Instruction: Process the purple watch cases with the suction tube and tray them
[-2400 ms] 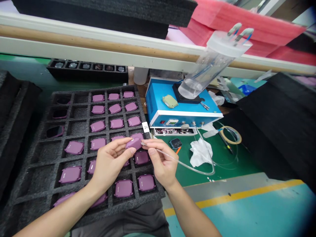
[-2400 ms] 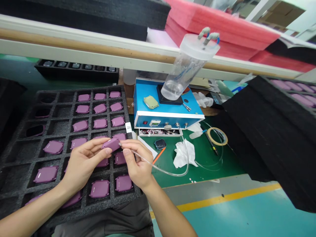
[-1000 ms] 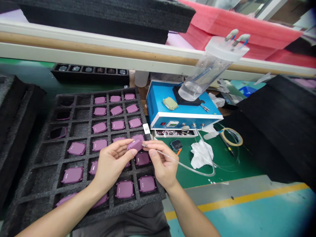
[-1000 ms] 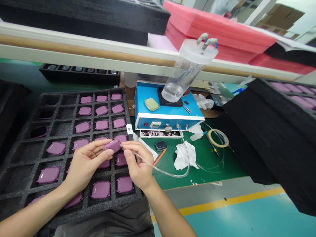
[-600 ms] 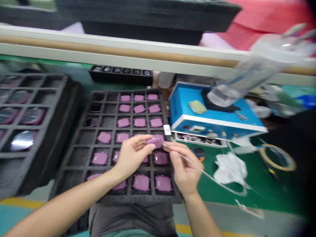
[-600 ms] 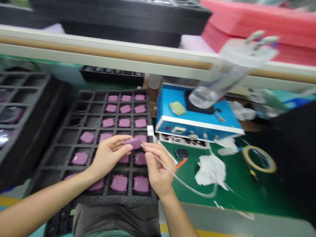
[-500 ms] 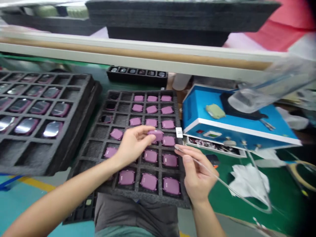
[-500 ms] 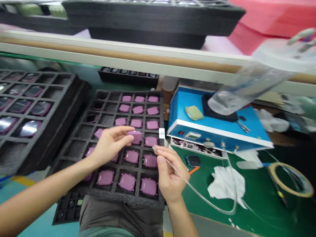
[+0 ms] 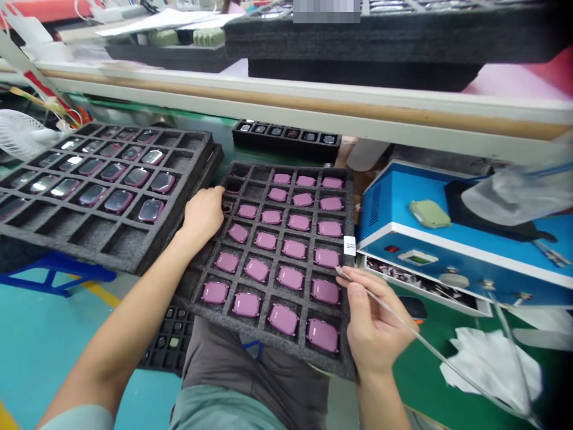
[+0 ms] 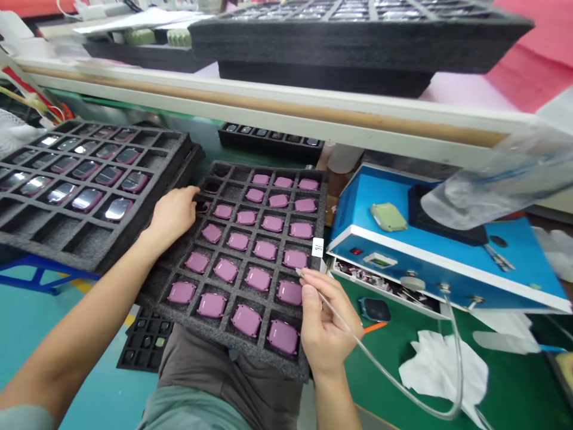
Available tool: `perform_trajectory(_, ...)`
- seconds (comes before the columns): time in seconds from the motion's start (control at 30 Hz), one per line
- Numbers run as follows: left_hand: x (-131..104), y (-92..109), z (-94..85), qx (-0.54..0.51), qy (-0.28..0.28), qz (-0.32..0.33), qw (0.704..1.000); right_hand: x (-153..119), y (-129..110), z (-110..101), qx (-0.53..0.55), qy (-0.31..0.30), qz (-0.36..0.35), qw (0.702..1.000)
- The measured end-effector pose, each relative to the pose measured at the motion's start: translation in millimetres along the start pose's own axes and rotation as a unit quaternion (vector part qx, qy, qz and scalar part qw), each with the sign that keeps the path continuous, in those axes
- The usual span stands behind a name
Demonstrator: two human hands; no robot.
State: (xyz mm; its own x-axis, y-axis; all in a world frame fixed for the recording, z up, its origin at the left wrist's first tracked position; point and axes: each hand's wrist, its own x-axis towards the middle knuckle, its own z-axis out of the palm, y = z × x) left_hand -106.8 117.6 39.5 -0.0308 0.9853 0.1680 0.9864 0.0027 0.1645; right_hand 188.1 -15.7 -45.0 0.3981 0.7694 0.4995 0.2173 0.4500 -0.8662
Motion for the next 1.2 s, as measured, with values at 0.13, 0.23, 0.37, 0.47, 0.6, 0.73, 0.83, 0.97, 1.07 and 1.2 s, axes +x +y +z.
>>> perform_trajectory(0.13, 5.4, -7.7, -6.7, 0.071, -0.073, 0.002, 0.995, 0.6, -0.4, 0.4, -0.004, -0.003, -0.011, 1.0)
perform_trajectory(0.23, 14.0, -8.6, -6.5, 0.083, -0.095, 0.012, 0.992, 0.1, -1.9, 0.9, -0.006, 0.001, 0.005, 1.0)
perform_trajectory(0.37, 15.4, -5.3, -12.4, 0.069, -0.08, 0.0, 0.994, -0.9, -4.4, 2.4, 0.015, 0.012, 0.021, 1.0)
perform_trajectory(0.47, 3.8, 11.0, -18.6, 0.035, -0.04, 0.006, 0.999, -1.0, -4.8, 3.7, 0.025, 0.02, 0.013, 0.999)
perform_trajectory(0.6, -22.6, 59.6, -11.0, -0.318, -0.088, 0.065, 0.942, -0.2, -2.4, 4.3, 0.017, 0.026, -0.009, 0.999)
perform_trajectory(0.73, -50.0, 109.8, 12.8, -0.605, -0.199, 0.039, 0.77, 2.6, 1.6, 4.8, 0.017, 0.034, -0.031, 0.999)
perform_trajectory(0.83, -62.6, 128.8, 28.5, -0.634, -0.229, 0.008, 0.738, 6.9, 2.9, 5.5, 0.026, 0.027, -0.046, 0.998)
perform_trajectory(0.97, -69.2, 134.4, 39.4, -0.646, -0.243, -0.002, 0.724, 12.1, 1.6, 6.0, 0.025, 0.01, -0.054, 0.998)
perform_trajectory(1.07, -71.2, 134.3, 42.7, -0.662, -0.248, 0.002, 0.707, 13.6, 0.6, 6.0, 0.027, 0.002, -0.056, 0.998)
perform_trajectory(1.2, -72.3, 134.3, 43.9, -0.671, -0.251, 0.014, 0.698, 13.8, 0.4, 5.9, 0.022, -0.002, -0.06, 0.998)
